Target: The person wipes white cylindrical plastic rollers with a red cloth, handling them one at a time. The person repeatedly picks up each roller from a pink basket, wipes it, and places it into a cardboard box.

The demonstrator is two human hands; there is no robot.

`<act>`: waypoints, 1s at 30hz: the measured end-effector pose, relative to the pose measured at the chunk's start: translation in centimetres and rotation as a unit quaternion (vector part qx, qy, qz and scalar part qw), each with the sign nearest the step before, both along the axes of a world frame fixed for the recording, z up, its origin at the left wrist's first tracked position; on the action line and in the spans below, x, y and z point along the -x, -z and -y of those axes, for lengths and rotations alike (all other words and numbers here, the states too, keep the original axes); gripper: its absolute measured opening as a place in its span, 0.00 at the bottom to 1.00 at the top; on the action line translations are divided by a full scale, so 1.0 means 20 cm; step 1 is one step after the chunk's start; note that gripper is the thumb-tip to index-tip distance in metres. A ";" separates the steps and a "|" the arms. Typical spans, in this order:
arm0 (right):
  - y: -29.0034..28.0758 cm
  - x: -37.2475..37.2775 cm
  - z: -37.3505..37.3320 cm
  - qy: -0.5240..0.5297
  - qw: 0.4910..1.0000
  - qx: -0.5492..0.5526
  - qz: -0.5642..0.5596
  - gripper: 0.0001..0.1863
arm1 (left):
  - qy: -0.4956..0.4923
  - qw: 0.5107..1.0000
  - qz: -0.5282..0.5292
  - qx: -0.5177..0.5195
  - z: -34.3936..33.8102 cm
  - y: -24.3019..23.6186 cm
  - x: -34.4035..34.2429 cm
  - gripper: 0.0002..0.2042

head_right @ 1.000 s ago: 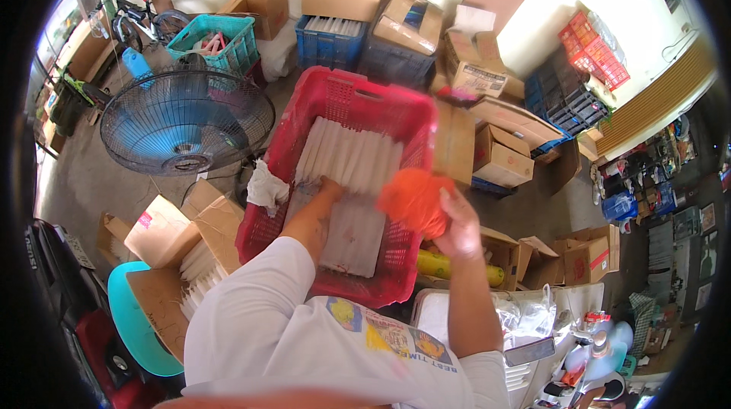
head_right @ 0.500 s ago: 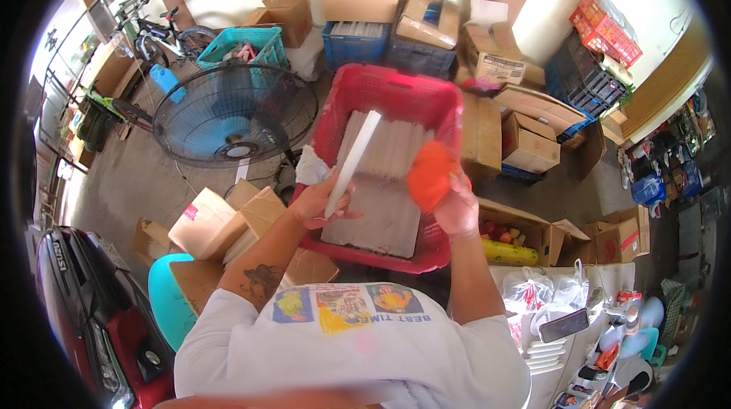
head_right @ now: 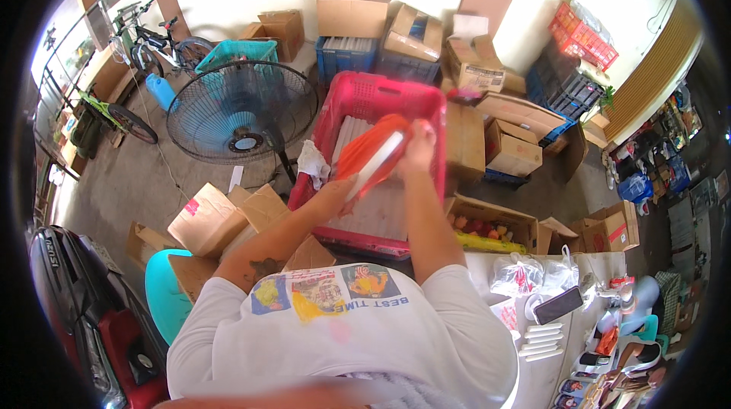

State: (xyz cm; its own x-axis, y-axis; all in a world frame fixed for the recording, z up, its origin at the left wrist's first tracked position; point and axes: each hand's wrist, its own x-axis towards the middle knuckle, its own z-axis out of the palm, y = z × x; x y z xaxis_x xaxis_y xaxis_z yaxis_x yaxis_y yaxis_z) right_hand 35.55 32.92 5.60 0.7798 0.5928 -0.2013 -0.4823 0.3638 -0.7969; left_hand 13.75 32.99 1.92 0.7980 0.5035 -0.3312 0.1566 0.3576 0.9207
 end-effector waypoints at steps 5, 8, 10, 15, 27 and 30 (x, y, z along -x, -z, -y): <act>-0.02 0.25 0.16 -0.215 0.952 -0.169 -0.138 0.24 | -0.104 0.986 0.012 0.130 -0.06 0.00 -0.14 0.27; 0.05 0.39 0.13 -0.156 0.986 -0.046 -0.039 0.23 | -0.175 0.969 0.026 0.173 -0.13 0.13 -0.27 0.26; 0.08 0.42 0.10 -0.155 0.988 -0.007 -0.017 0.24 | -0.256 0.964 0.019 0.069 -0.16 0.21 -0.26 0.25; 0.05 0.31 0.10 -0.247 0.968 -0.001 0.039 0.28 | -0.430 0.841 -0.073 -0.319 -0.25 0.11 -0.11 0.36; -0.18 -0.06 0.24 -0.491 0.865 0.015 0.104 0.25 | 0.151 0.671 -0.245 -0.684 -0.28 -0.38 0.16 0.22; -0.16 -0.04 0.32 -0.379 0.916 -0.094 -0.090 0.24 | 0.036 0.898 -0.208 -0.386 -0.19 -0.28 0.21 0.19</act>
State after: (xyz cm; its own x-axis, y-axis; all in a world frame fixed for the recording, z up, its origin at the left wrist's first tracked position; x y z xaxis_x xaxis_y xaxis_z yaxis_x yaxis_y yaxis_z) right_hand 36.37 26.46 8.70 0.0947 0.9877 -0.1242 -0.7707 -0.0063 -0.6372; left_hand 9.52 36.82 7.51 0.7261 0.6628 -0.1830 0.5418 -0.3877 0.7458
